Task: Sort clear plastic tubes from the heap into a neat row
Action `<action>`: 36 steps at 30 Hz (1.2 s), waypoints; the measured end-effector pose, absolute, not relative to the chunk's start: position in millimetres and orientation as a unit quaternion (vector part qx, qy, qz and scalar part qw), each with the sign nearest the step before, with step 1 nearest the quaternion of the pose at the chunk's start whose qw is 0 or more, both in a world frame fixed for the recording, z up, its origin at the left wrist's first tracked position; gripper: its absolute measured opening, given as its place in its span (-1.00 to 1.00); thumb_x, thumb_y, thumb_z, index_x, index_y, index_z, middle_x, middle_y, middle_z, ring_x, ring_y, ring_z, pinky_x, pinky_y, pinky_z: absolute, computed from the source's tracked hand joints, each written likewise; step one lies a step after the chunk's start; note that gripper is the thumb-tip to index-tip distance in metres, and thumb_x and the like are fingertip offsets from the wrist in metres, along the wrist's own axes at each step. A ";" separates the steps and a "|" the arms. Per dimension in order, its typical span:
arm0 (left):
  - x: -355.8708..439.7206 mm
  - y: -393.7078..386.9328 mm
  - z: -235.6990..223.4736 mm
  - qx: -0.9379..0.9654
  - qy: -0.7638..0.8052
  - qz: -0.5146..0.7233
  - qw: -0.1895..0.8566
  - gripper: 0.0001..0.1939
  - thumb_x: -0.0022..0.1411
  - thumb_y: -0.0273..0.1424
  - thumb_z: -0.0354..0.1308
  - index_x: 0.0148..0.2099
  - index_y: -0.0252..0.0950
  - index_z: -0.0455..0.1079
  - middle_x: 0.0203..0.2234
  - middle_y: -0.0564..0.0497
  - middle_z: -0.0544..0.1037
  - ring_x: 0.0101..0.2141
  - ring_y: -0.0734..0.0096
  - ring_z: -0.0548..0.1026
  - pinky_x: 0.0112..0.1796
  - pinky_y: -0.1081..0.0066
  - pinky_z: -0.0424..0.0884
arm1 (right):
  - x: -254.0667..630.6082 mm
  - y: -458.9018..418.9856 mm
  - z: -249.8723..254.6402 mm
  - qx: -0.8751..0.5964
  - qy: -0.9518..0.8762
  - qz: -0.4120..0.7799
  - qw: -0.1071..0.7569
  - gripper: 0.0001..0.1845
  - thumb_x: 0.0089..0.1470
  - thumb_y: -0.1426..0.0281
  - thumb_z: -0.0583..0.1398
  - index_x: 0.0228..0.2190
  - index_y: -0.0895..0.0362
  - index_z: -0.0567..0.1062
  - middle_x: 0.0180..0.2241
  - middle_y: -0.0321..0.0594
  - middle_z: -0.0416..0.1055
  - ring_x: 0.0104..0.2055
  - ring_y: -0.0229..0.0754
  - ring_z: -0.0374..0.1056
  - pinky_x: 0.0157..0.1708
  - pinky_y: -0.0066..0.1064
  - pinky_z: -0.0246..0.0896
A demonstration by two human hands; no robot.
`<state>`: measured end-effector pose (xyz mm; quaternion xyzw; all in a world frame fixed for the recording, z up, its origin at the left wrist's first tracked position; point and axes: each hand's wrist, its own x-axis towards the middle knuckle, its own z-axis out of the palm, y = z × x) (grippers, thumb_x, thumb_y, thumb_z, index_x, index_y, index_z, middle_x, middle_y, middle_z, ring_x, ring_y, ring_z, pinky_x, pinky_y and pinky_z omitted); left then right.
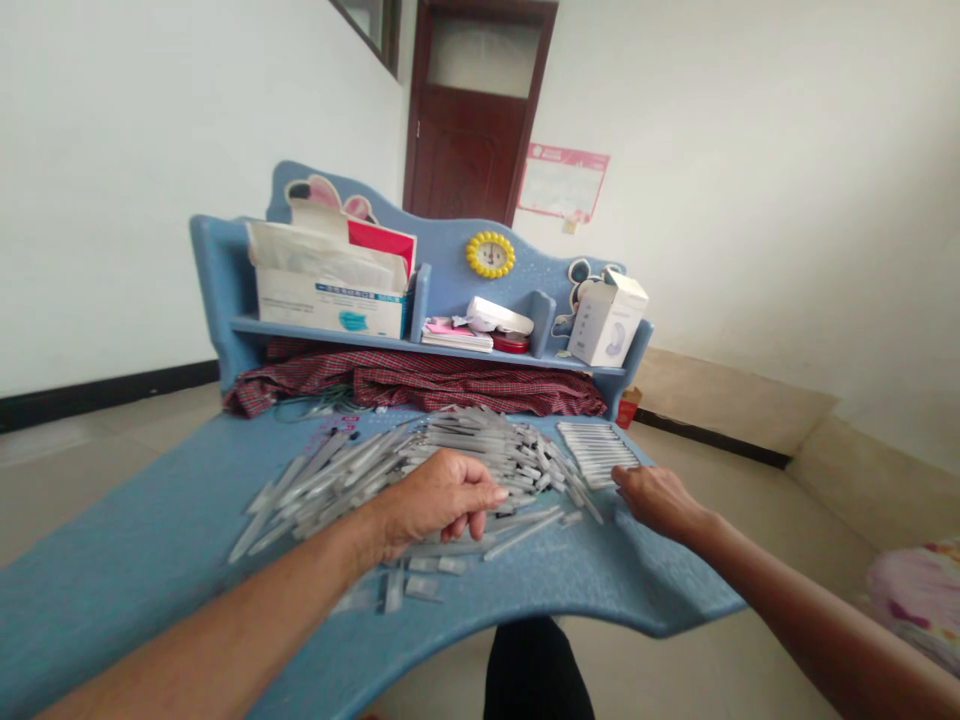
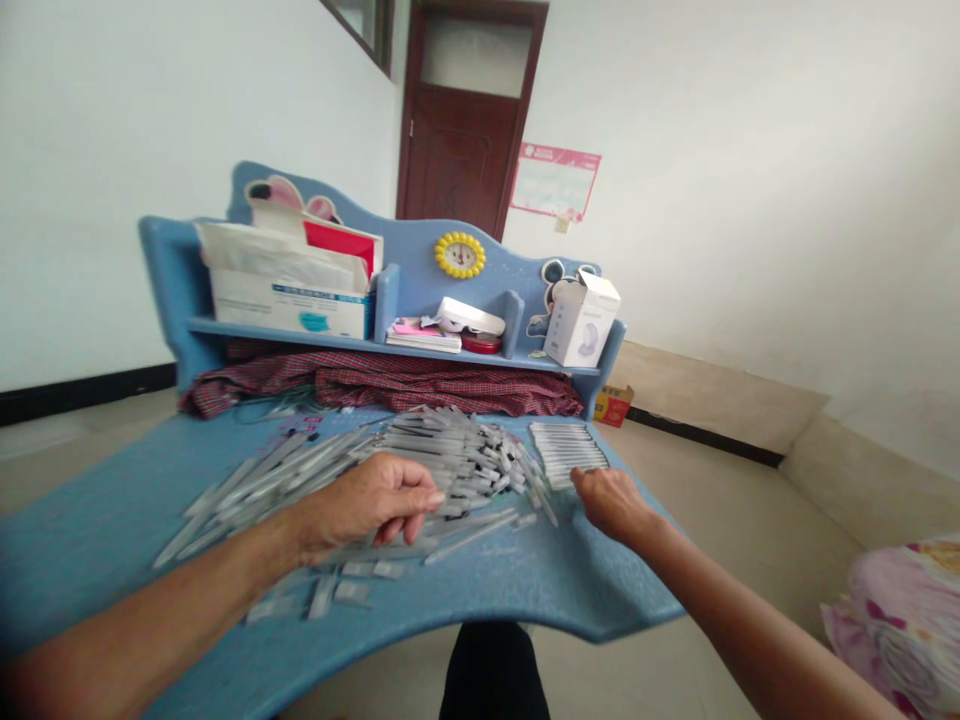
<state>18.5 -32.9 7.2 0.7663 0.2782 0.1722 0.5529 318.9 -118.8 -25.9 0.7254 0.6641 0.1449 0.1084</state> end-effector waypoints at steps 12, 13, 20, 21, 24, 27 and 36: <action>18.3 -33.9 9.6 0.774 0.274 0.206 0.532 -0.70 0.00 -0.17 0.14 -0.51 -0.34 0.34 -0.72 0.12 0.43 -0.72 0.61 0.20 -0.66 0.57 0.09 | 226.0 -125.5 -11.4 0.678 0.734 0.022 -0.011 -0.70 0.14 0.29 0.07 -0.09 0.03 0.43 -0.39 -0.19 0.52 -0.31 -0.15 0.43 -0.39 -0.46 0.10; 18.0 -33.8 9.9 0.775 0.274 0.208 0.531 -0.70 0.00 -0.18 0.13 -0.51 -0.34 0.34 -0.72 0.11 0.44 -0.72 0.61 0.20 -0.67 0.57 0.09 | 223.9 -122.2 -12.4 0.679 0.734 0.025 -0.003 -0.71 0.13 0.30 0.08 -0.12 0.03 0.45 -0.39 -0.19 0.52 -0.31 -0.14 0.43 -0.39 -0.45 0.09; 17.6 -35.8 10.2 0.782 0.277 0.209 0.517 -0.72 0.02 -0.20 0.13 -0.52 -0.34 0.36 -0.72 0.10 0.44 -0.72 0.60 0.22 -0.68 0.58 0.11 | 228.4 -115.3 -11.2 0.672 0.739 0.034 0.014 -0.81 0.12 0.34 0.09 -0.32 0.09 0.50 -0.47 -0.19 0.48 -0.40 -0.20 0.37 -0.43 -0.46 0.03; 17.8 -36.0 10.2 0.786 0.275 0.217 0.510 -0.73 0.03 -0.21 0.12 -0.51 -0.34 0.36 -0.71 0.09 0.44 -0.72 0.60 0.22 -0.68 0.58 0.12 | 231.3 -116.9 -8.9 0.671 0.741 0.034 0.008 -0.81 0.12 0.34 0.09 -0.31 0.09 0.49 -0.48 -0.20 0.47 -0.41 -0.21 0.36 -0.43 -0.46 0.03; 18.4 -34.9 10.3 0.801 0.272 0.258 0.467 -0.77 0.08 -0.26 0.09 -0.47 -0.34 0.37 -0.68 0.08 0.46 -0.70 0.58 0.26 -0.66 0.56 0.17 | 242.0 -123.0 -0.3 0.659 0.752 0.021 -0.025 -0.81 0.13 0.34 0.09 -0.31 0.11 0.49 -0.52 -0.24 0.44 -0.46 -0.26 0.31 -0.45 -0.48 0.02; 18.8 -33.6 9.7 0.812 0.276 0.305 0.413 -0.84 0.10 -0.33 0.09 -0.43 -0.33 0.39 -0.63 0.07 0.48 -0.62 0.52 0.35 -0.57 0.52 0.27 | 250.9 -127.4 9.3 0.637 0.768 -0.004 -0.068 -0.80 0.14 0.34 0.08 -0.33 0.14 0.48 -0.53 -0.25 0.41 -0.48 -0.29 0.28 -0.45 -0.49 0.02; 18.9 -51.0 9.7 0.922 0.147 0.346 -0.092 -0.88 0.21 -0.45 0.06 -0.21 -0.35 0.38 -0.33 -0.10 0.52 -0.26 0.19 0.45 -0.22 0.24 0.37 | 214.2 -109.5 46.1 0.531 0.840 0.096 -0.050 -0.80 0.16 0.34 0.08 -0.37 0.18 0.45 -0.57 -0.26 0.35 -0.53 -0.31 0.21 -0.50 -0.44 -0.11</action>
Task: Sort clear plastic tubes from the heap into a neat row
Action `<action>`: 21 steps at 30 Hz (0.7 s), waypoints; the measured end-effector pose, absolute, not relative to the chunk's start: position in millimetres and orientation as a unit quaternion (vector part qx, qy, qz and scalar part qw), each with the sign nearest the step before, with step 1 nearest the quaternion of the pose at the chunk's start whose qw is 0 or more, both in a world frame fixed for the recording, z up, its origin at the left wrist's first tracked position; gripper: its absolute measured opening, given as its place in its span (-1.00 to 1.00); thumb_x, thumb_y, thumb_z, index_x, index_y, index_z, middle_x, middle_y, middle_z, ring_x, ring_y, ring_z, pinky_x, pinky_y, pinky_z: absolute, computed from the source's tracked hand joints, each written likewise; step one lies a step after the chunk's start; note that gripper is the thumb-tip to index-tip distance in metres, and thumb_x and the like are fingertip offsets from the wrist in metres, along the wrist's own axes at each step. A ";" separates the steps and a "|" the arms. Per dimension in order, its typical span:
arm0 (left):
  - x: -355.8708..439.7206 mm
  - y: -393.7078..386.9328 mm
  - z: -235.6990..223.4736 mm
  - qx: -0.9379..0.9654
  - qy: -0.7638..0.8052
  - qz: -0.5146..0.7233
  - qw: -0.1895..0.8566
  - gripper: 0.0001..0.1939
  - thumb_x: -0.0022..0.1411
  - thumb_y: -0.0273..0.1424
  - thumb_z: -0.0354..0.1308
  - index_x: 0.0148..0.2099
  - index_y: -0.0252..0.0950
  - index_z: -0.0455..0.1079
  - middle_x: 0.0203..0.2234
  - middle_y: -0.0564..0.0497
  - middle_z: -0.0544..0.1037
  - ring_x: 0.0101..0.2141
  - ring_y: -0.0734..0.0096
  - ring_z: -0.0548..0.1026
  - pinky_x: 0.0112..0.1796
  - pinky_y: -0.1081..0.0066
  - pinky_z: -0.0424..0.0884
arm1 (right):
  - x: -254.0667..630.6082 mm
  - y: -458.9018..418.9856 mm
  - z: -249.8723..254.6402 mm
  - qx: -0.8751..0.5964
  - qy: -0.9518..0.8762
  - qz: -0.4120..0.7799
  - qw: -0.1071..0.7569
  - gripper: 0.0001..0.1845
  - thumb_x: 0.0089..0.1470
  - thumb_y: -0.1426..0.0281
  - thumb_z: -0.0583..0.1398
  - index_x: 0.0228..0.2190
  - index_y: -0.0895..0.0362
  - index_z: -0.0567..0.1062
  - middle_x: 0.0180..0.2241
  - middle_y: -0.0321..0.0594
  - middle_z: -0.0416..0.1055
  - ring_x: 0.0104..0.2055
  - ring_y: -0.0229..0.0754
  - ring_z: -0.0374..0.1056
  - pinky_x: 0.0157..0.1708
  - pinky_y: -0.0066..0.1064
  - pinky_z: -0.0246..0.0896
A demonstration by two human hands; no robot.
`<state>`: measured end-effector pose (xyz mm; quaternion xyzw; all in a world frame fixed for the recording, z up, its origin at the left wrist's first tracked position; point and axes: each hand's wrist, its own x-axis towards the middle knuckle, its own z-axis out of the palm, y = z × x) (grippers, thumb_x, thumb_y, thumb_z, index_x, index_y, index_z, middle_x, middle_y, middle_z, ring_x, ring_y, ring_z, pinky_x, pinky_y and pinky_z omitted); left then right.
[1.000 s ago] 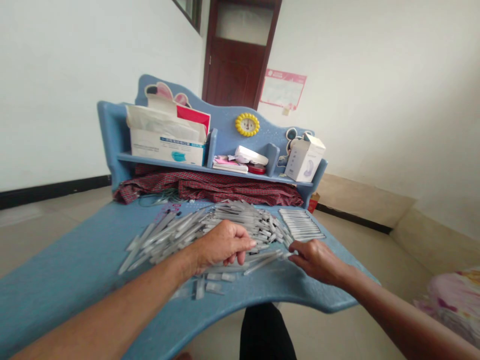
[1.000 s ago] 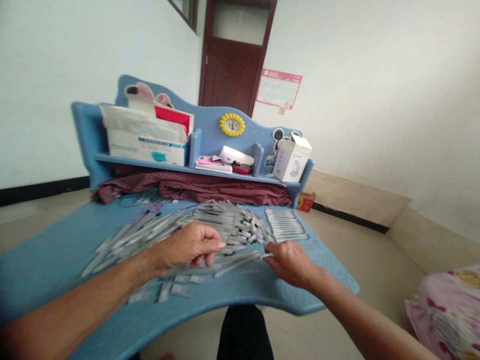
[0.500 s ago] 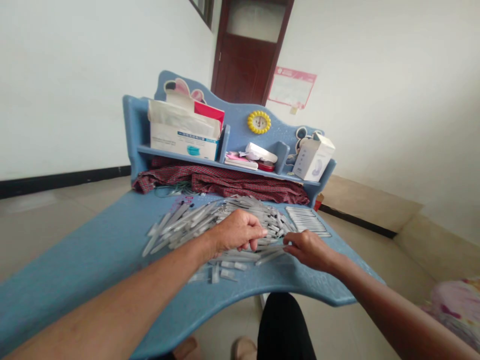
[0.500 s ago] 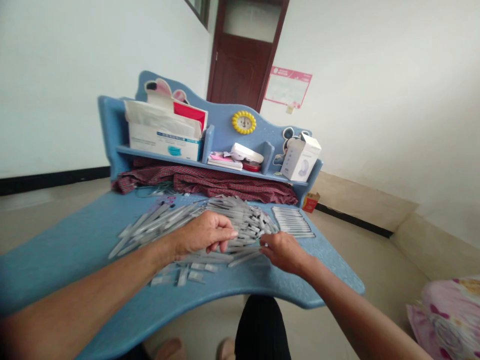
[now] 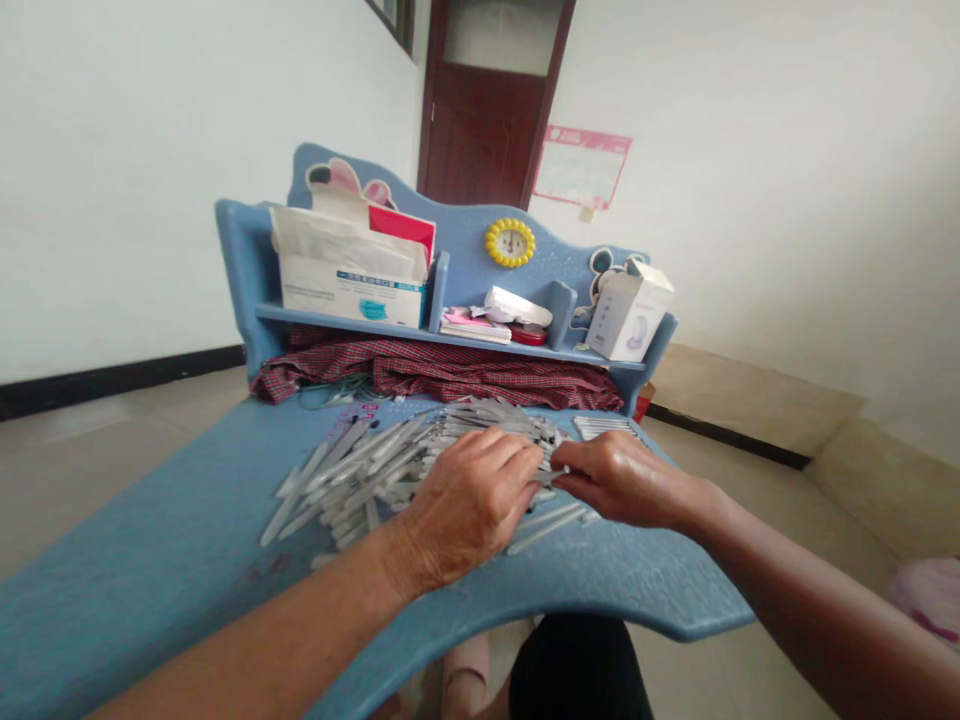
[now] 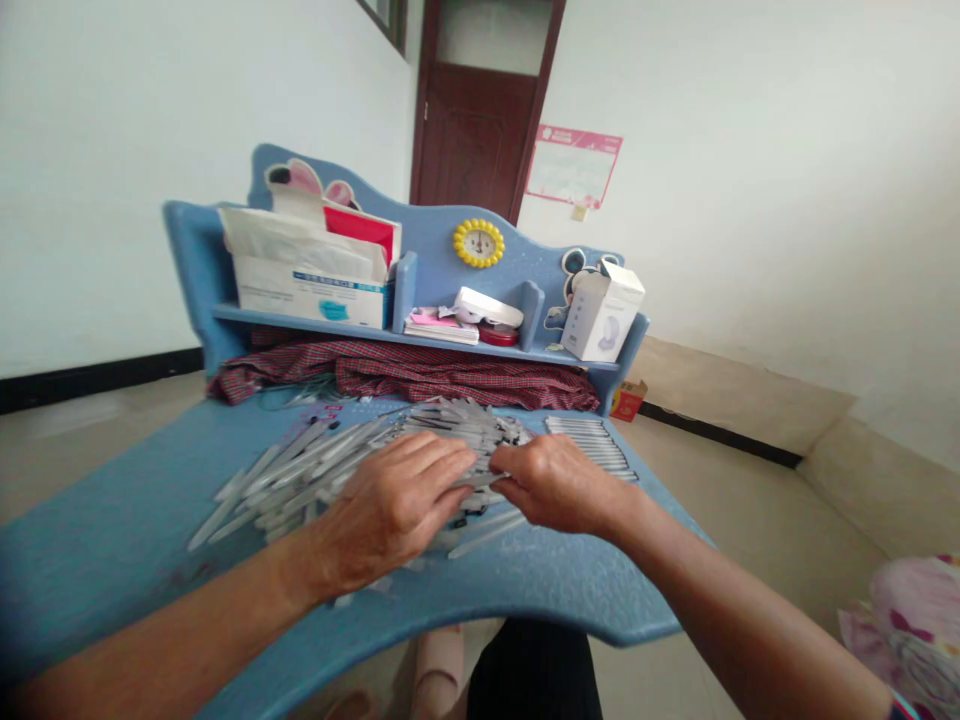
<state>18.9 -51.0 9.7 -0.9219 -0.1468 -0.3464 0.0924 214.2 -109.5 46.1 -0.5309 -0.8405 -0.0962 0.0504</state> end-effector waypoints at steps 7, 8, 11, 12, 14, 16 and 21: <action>13.6 -37.7 6.2 -0.912 -0.211 -0.343 0.083 -0.79 0.27 -0.54 -0.08 -0.26 -0.35 0.38 -0.45 -0.07 0.49 -0.34 0.26 0.46 -0.29 0.32 0.38 | 200.6 -82.8 65.7 -0.483 -0.866 -0.088 0.094 -0.77 0.17 0.32 0.09 -0.26 0.19 0.47 -0.52 -0.26 0.39 -0.50 -0.32 0.25 -0.48 -0.45 -0.07; 12.5 -34.3 5.8 -0.904 -0.219 -0.356 0.084 -0.80 0.26 -0.55 -0.07 -0.26 -0.35 0.38 -0.43 -0.07 0.50 -0.32 0.26 0.47 -0.27 0.32 0.39 | 205.2 -79.0 66.3 -0.489 -0.861 -0.078 0.115 -0.75 0.16 0.31 0.10 -0.23 0.19 0.47 -0.53 -0.27 0.38 -0.51 -0.33 0.24 -0.48 -0.46 -0.06; 9.7 -25.5 5.8 -0.876 -0.235 -0.411 0.096 -0.84 0.26 -0.54 -0.05 -0.24 -0.36 0.37 -0.41 -0.08 0.52 -0.32 0.25 0.48 -0.26 0.31 0.40 | 223.8 -67.8 64.6 -0.526 -0.832 -0.047 0.169 -0.75 0.13 0.30 0.12 -0.24 0.20 0.49 -0.57 -0.32 0.35 -0.55 -0.37 0.20 -0.49 -0.50 -0.04; 8.9 -23.3 6.1 -0.863 -0.231 -0.436 0.105 -0.84 0.26 -0.53 -0.04 -0.24 -0.37 0.37 -0.41 -0.08 0.52 -0.34 0.26 0.48 -0.28 0.31 0.40 | 230.2 -64.0 62.7 -0.541 -0.822 -0.039 0.176 -0.77 0.12 0.32 0.12 -0.28 0.20 0.50 -0.58 -0.33 0.35 -0.56 -0.37 0.19 -0.50 -0.51 -0.04; 7.6 -19.6 6.8 -0.842 -0.233 -0.471 0.117 -0.85 0.26 -0.51 -0.03 -0.21 -0.38 0.36 -0.41 -0.08 0.53 -0.36 0.28 0.49 -0.29 0.33 0.41 | 240.7 -56.3 57.4 -0.569 -0.804 -0.028 0.171 -0.81 0.09 0.36 0.14 -0.35 0.20 0.52 -0.59 -0.33 0.35 -0.56 -0.37 0.18 -0.51 -0.52 -0.04; 6.4 -16.7 7.2 -0.827 -0.239 -0.492 0.130 -0.85 0.26 -0.50 -0.03 -0.19 -0.38 0.36 -0.40 -0.09 0.54 -0.35 0.28 0.50 -0.29 0.34 0.42 | 247.0 -48.7 50.8 -0.583 -0.797 -0.012 0.157 -0.83 0.05 0.40 0.14 -0.38 0.20 0.53 -0.58 -0.32 0.37 -0.56 -0.37 0.18 -0.52 -0.53 -0.03; 4.1 -10.1 6.2 -0.816 -0.263 -0.495 0.138 -0.84 0.26 -0.48 -0.04 -0.20 -0.36 0.36 -0.40 -0.09 0.56 -0.37 0.29 0.52 -0.31 0.34 0.43 | 246.3 -31.5 37.8 -0.585 -0.801 0.008 0.129 -0.81 0.03 0.44 0.12 -0.37 0.19 0.55 -0.53 -0.27 0.44 -0.52 -0.34 0.26 -0.51 -0.55 0.00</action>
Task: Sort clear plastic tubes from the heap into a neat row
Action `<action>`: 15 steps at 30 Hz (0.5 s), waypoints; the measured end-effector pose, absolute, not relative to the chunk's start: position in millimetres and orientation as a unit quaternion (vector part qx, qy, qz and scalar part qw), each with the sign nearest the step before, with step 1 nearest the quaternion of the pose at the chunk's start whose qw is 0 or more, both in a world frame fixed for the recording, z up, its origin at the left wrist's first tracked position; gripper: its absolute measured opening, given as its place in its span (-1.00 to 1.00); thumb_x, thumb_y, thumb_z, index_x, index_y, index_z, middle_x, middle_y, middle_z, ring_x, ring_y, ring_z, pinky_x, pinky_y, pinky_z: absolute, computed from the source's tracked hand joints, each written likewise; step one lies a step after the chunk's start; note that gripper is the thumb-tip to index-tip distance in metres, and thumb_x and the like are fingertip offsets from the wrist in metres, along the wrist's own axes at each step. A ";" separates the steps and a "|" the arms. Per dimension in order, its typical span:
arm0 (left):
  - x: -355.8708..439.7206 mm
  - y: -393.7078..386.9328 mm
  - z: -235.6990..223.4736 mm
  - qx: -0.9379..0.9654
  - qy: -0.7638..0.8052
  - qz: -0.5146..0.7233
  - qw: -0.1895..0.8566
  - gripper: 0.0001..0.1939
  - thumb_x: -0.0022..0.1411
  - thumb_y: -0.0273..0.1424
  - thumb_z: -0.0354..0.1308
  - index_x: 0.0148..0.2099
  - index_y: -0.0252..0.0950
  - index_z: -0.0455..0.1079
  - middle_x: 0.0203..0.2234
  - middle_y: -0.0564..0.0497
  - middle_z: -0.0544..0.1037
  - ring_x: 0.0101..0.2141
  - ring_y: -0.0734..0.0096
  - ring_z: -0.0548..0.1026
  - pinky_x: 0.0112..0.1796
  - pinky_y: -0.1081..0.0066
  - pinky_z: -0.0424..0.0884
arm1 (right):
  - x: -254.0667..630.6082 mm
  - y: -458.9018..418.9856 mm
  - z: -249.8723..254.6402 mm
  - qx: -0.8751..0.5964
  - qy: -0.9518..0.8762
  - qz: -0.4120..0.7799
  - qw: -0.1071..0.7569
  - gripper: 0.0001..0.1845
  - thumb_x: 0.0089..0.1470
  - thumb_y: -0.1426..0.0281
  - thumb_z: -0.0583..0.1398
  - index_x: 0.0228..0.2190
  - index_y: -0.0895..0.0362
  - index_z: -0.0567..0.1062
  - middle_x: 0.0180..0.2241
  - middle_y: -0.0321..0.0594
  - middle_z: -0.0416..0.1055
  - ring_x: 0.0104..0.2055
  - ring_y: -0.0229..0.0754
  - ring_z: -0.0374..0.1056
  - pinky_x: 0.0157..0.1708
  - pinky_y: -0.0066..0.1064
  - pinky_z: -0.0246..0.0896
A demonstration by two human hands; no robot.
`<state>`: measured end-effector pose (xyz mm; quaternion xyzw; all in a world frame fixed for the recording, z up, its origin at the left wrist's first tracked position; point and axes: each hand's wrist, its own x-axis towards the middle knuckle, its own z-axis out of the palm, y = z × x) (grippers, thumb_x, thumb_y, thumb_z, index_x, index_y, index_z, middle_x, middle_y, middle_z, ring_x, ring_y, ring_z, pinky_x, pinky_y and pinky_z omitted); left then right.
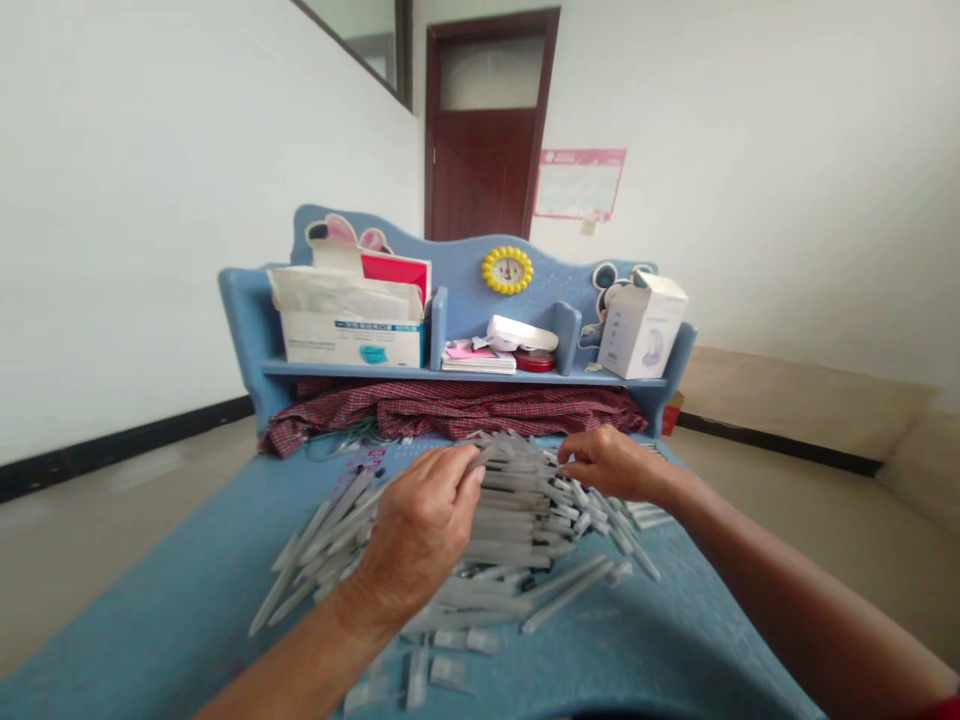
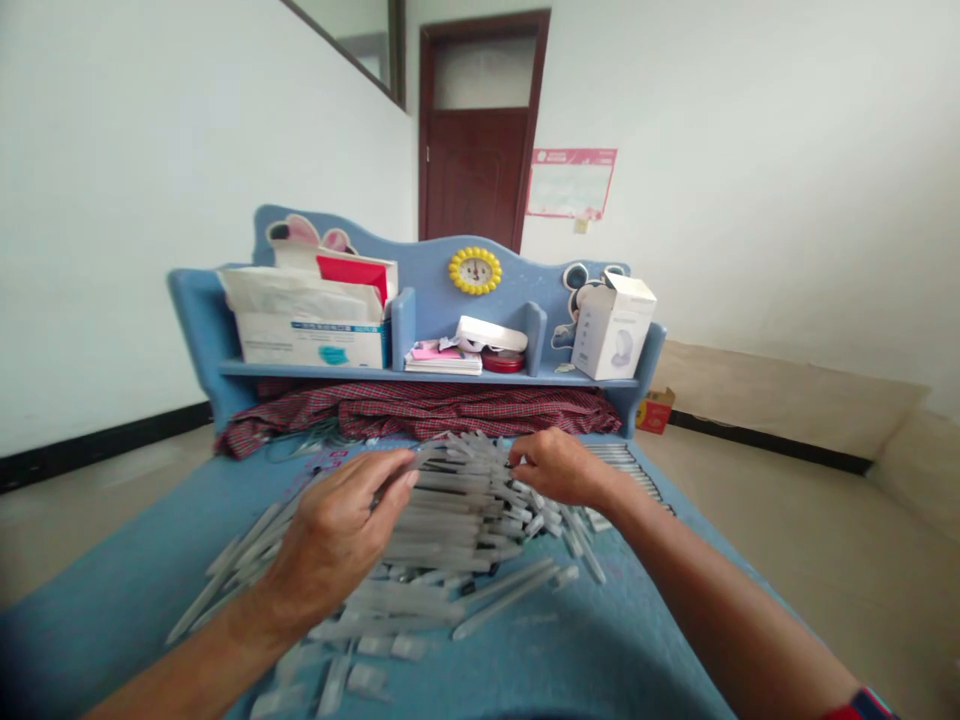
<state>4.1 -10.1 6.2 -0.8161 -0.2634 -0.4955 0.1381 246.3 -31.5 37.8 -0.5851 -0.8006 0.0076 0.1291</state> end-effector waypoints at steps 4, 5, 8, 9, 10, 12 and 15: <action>1.9 -6.0 6.5 -0.812 -0.284 -0.492 0.137 -0.83 0.26 -0.46 -0.05 -0.19 -0.34 0.36 -0.38 -0.09 0.57 -0.35 0.28 0.53 -0.29 0.33 0.43 | 237.2 -18.3 34.4 -0.586 -0.802 0.010 0.113 -0.79 0.02 0.45 0.11 -0.34 0.15 0.55 -0.51 -0.29 0.46 -0.51 -0.34 0.30 -0.51 -0.56 0.01; 1.1 -5.1 7.0 -0.810 -0.290 -0.492 0.134 -0.83 0.26 -0.46 -0.04 -0.19 -0.33 0.36 -0.38 -0.09 0.57 -0.34 0.28 0.53 -0.28 0.33 0.43 | 235.0 -15.1 34.0 -0.587 -0.802 0.008 0.108 -0.78 0.02 0.45 0.11 -0.33 0.14 0.55 -0.49 -0.29 0.47 -0.49 -0.34 0.31 -0.50 -0.56 0.01; -1.3 -2.7 7.8 -0.804 -0.311 -0.491 0.126 -0.83 0.26 -0.45 -0.05 -0.20 -0.31 0.36 -0.38 -0.08 0.57 -0.33 0.29 0.53 -0.27 0.34 0.42 | 231.0 -7.4 32.6 -0.597 -0.798 0.001 0.081 -0.77 0.00 0.43 0.12 -0.33 0.13 0.57 -0.44 -0.24 0.51 -0.44 -0.28 0.35 -0.48 -0.53 0.03; -1.8 -2.0 7.8 -0.803 -0.316 -0.490 0.124 -0.83 0.26 -0.45 -0.05 -0.20 -0.31 0.36 -0.39 -0.07 0.57 -0.33 0.29 0.53 -0.27 0.34 0.42 | 230.9 -5.7 31.9 -0.601 -0.796 -0.001 0.068 -0.78 -0.02 0.42 0.13 -0.35 0.13 0.58 -0.43 -0.22 0.52 -0.42 -0.25 0.37 -0.48 -0.52 0.04; -2.2 -1.5 7.7 -0.803 -0.319 -0.488 0.124 -0.83 0.26 -0.44 -0.05 -0.21 -0.30 0.36 -0.39 -0.07 0.57 -0.34 0.29 0.53 -0.27 0.34 0.42 | 231.3 -4.7 31.1 -0.605 -0.794 -0.002 0.054 -0.78 -0.04 0.42 0.15 -0.36 0.13 0.58 -0.42 -0.20 0.53 -0.40 -0.23 0.38 -0.47 -0.50 0.04; -2.3 -0.9 7.2 -0.804 -0.319 -0.486 0.125 -0.83 0.25 -0.45 -0.05 -0.21 -0.30 0.36 -0.40 -0.07 0.57 -0.35 0.30 0.53 -0.28 0.34 0.42 | 233.2 -4.4 29.2 -0.613 -0.790 -0.001 0.027 -0.79 -0.08 0.41 0.17 -0.39 0.13 0.60 -0.41 -0.16 0.54 -0.39 -0.19 0.40 -0.48 -0.49 0.04; -1.4 -1.6 6.4 -0.810 -0.311 -0.481 0.128 -0.84 0.25 -0.46 -0.04 -0.23 -0.31 0.37 -0.41 -0.07 0.57 -0.37 0.30 0.53 -0.31 0.35 0.42 | 235.5 -7.1 25.8 -0.621 -0.784 0.003 0.000 -0.78 -0.08 0.40 0.16 -0.40 0.13 0.61 -0.43 -0.16 0.54 -0.42 -0.19 0.40 -0.51 -0.49 0.04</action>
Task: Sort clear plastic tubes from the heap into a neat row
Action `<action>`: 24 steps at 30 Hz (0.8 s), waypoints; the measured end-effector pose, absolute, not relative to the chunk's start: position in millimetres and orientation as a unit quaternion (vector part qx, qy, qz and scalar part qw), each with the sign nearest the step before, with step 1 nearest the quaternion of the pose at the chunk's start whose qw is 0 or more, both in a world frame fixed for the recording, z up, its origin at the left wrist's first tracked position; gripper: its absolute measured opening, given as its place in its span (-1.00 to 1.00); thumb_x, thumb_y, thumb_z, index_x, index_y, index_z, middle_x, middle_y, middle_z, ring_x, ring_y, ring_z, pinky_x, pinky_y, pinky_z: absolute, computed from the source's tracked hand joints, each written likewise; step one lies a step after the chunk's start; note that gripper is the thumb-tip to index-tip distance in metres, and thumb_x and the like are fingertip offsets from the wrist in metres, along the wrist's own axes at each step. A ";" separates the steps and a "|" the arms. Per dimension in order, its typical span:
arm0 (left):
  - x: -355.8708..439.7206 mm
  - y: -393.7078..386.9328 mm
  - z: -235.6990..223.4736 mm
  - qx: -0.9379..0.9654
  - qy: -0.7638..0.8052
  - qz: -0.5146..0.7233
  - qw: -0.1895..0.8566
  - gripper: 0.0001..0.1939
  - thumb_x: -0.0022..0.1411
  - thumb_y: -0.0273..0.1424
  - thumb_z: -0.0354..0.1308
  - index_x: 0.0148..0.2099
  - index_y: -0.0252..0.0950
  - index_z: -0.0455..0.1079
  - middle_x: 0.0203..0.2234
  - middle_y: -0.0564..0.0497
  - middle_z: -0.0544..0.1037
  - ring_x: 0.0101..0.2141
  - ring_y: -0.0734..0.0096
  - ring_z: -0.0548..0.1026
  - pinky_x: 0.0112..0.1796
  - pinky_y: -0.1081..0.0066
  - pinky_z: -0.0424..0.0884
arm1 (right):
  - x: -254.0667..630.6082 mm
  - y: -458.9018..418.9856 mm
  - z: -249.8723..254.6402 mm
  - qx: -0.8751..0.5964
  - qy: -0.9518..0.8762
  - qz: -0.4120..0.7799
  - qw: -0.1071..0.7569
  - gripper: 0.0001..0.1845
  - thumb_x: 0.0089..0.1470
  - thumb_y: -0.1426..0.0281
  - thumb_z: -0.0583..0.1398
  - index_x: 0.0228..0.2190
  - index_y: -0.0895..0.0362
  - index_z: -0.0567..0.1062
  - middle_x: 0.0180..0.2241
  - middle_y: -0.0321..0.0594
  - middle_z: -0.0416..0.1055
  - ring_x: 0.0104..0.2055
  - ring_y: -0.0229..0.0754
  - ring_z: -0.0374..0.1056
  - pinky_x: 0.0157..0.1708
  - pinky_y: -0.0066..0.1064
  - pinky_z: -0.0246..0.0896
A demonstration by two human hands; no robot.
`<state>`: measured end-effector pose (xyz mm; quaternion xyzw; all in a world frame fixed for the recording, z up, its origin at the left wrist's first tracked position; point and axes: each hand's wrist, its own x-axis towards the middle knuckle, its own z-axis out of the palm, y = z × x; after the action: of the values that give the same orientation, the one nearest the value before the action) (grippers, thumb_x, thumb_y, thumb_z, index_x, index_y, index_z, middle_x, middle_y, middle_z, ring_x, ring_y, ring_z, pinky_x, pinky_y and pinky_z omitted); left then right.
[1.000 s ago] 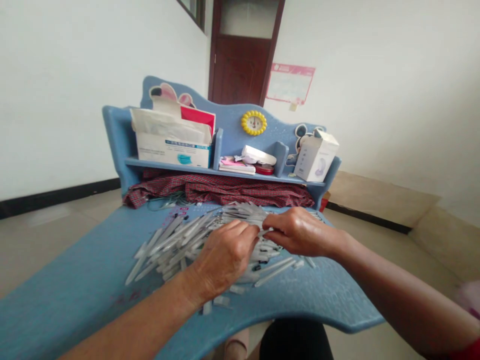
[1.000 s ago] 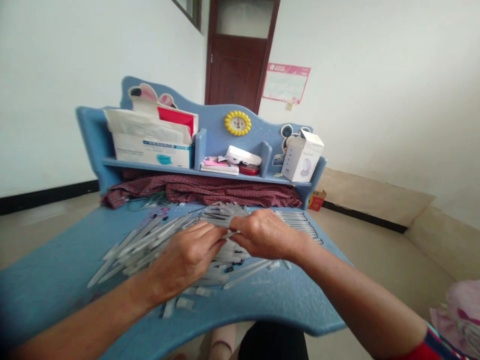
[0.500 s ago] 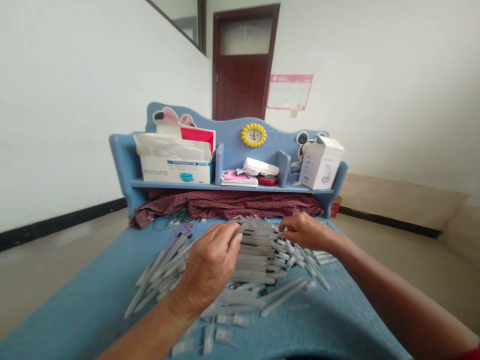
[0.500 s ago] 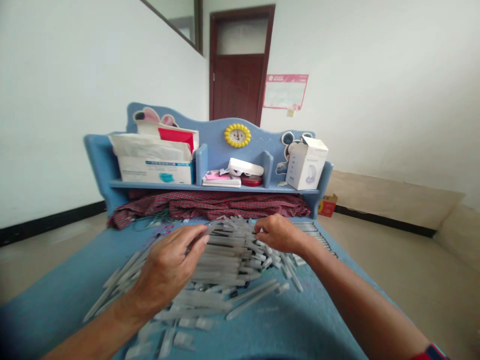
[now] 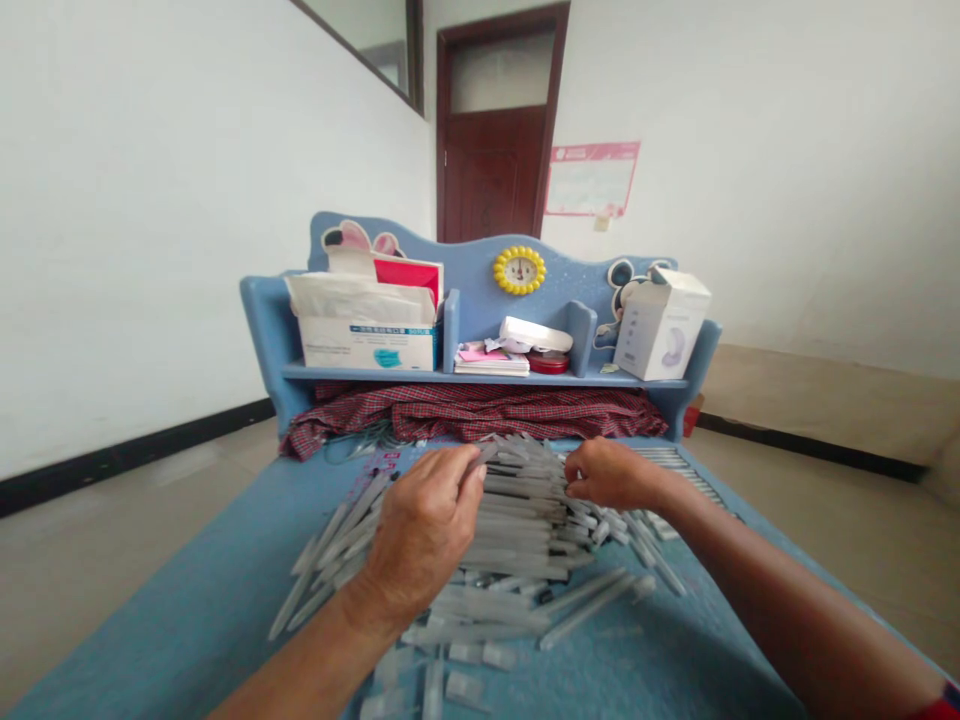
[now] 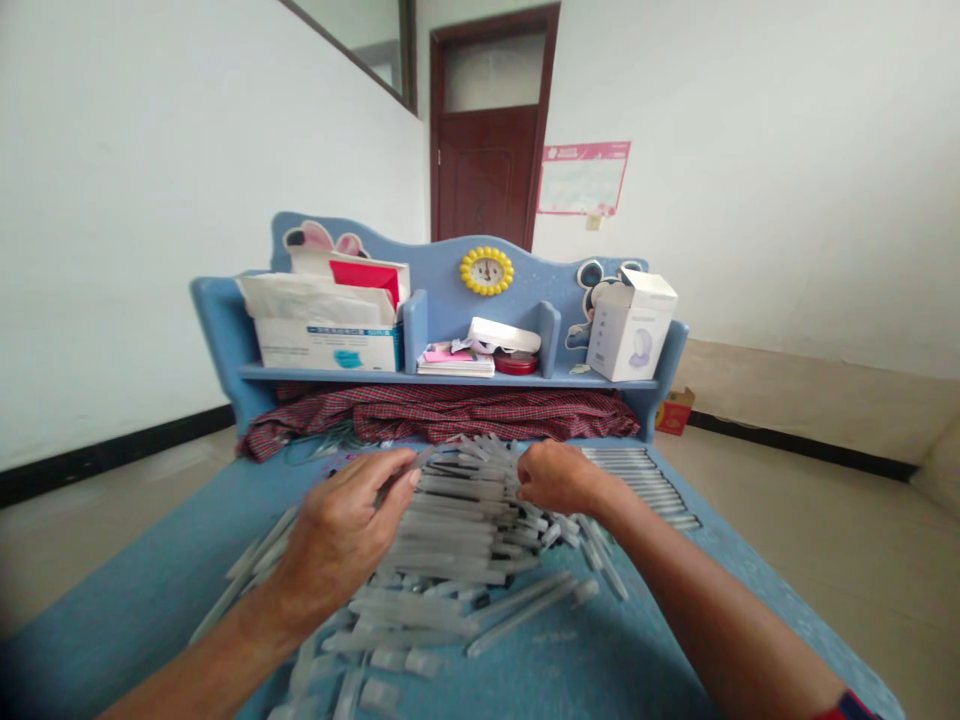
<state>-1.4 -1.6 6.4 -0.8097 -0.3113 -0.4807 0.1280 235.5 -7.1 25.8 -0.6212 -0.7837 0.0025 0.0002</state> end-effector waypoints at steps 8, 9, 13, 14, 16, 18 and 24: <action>0.9 0.2 0.8 -0.826 -0.300 -0.459 0.126 -0.87 0.21 -0.51 -0.01 -0.25 -0.30 0.36 -0.42 -0.05 0.57 -0.37 0.31 0.53 -0.32 0.37 0.43 | 234.2 -10.5 14.5 -0.628 -0.778 -0.008 -0.024 -0.75 -0.07 0.47 0.10 -0.45 0.14 0.60 -0.47 -0.16 0.53 -0.48 -0.22 0.37 -0.55 -0.48 -0.02; 0.7 0.8 0.1 -0.828 -0.302 -0.455 0.125 -0.87 0.21 -0.50 -0.01 -0.25 -0.29 0.36 -0.42 -0.04 0.56 -0.37 0.31 0.53 -0.31 0.37 0.43 | 235.2 -11.4 14.8 -0.628 -0.777 -0.011 -0.023 -0.74 -0.06 0.48 0.09 -0.45 0.14 0.60 -0.46 -0.15 0.54 -0.47 -0.21 0.37 -0.54 -0.48 -0.01; -0.2 2.7 -1.2 -0.834 -0.301 -0.445 0.123 -0.86 0.22 -0.49 -0.01 -0.22 -0.29 0.36 -0.40 -0.04 0.56 -0.35 0.31 0.53 -0.30 0.36 0.43 | 243.9 -21.0 22.5 -0.626 -0.779 -0.022 -0.020 -0.74 -0.05 0.50 0.07 -0.46 0.16 0.57 -0.46 -0.13 0.52 -0.47 -0.21 0.36 -0.53 -0.46 -0.04; -0.4 3.0 -1.5 -0.837 -0.300 -0.441 0.124 -0.86 0.22 -0.49 -0.01 -0.22 -0.29 0.36 -0.39 -0.05 0.56 -0.35 0.30 0.52 -0.30 0.36 0.43 | 246.9 -24.7 25.4 -0.627 -0.779 -0.024 -0.019 -0.74 -0.04 0.50 0.06 -0.47 0.17 0.56 -0.47 -0.13 0.52 -0.48 -0.22 0.35 -0.54 -0.46 -0.04; -0.9 3.4 -2.5 -0.844 -0.299 -0.429 0.122 -0.86 0.22 -0.50 0.00 -0.23 -0.29 0.37 -0.39 -0.05 0.56 -0.34 0.29 0.52 -0.29 0.35 0.43 | 253.2 -32.9 31.1 -0.628 -0.778 -0.029 -0.016 -0.75 -0.03 0.49 0.06 -0.49 0.17 0.54 -0.49 -0.14 0.50 -0.49 -0.23 0.34 -0.53 -0.45 -0.06; -1.3 3.8 -3.7 -0.851 -0.300 -0.414 0.117 -0.87 0.22 -0.51 0.01 -0.24 -0.30 0.38 -0.39 -0.05 0.55 -0.34 0.29 0.51 -0.28 0.34 0.42 | 259.4 -41.6 36.1 -0.628 -0.778 -0.031 -0.010 -0.77 -0.01 0.48 0.06 -0.51 0.16 0.52 -0.51 -0.15 0.49 -0.49 -0.24 0.32 -0.53 -0.46 -0.06; -1.2 3.5 -4.6 -0.867 -0.308 -0.379 0.095 -0.86 0.21 -0.54 0.03 -0.22 -0.32 0.39 -0.37 -0.06 0.54 -0.31 0.27 0.49 -0.25 0.31 0.42 | 268.6 -66.8 47.6 -0.624 -0.781 -0.002 0.037 -0.77 0.07 0.46 0.05 -0.54 0.15 0.44 -0.56 -0.23 0.41 -0.55 -0.31 0.24 -0.52 -0.49 -0.03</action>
<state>-1.2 3.5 -4.6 -0.8672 -0.3083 -0.3793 0.0948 268.6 -66.8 47.6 -0.6237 -0.7808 -0.0017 0.0366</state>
